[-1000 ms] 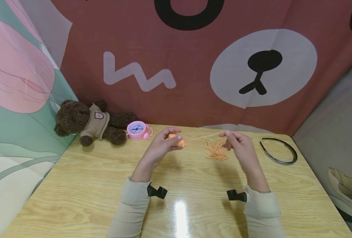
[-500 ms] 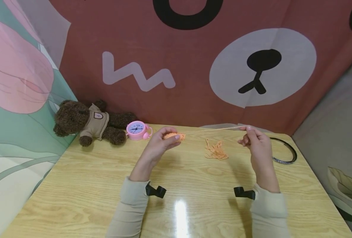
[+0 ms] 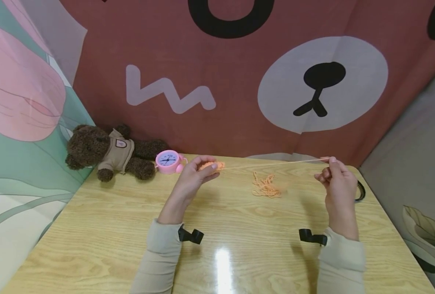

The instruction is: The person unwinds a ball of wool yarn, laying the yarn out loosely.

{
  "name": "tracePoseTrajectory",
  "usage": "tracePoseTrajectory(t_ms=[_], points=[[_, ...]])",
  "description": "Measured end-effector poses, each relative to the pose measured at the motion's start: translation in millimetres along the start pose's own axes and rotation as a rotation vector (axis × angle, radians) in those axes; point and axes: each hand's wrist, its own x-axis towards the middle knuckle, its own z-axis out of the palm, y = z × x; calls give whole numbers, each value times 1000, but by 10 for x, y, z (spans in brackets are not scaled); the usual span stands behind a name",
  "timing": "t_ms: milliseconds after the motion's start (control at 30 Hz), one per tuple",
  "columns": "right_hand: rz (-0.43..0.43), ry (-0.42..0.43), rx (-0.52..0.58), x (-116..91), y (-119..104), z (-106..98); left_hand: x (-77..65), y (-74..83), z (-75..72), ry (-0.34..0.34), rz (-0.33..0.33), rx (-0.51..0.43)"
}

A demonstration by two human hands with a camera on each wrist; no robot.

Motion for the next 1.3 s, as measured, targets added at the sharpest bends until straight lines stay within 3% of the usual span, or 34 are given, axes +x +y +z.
tracePoseTrajectory(t_ms=[467, 700, 867, 967, 1100, 1300], points=[[15, 165, 189, 46, -27, -80, 20, 8, -46, 13, -12, 39], [28, 206, 138, 70, -12, -133, 18, 21, -70, 62, 0, 13], [29, 218, 162, 72, -20, -144, 10, 37, -76, 94, 9, -25], [39, 179, 143, 76, -15, -154, 10, 42, -79, 104, 20, -83], [74, 27, 12, 78, 10, -191, 10, 45, -68, 133, 32, -167], [62, -249, -362, 66, 75, -193, 1, 39, -15, 73, 17, -143]])
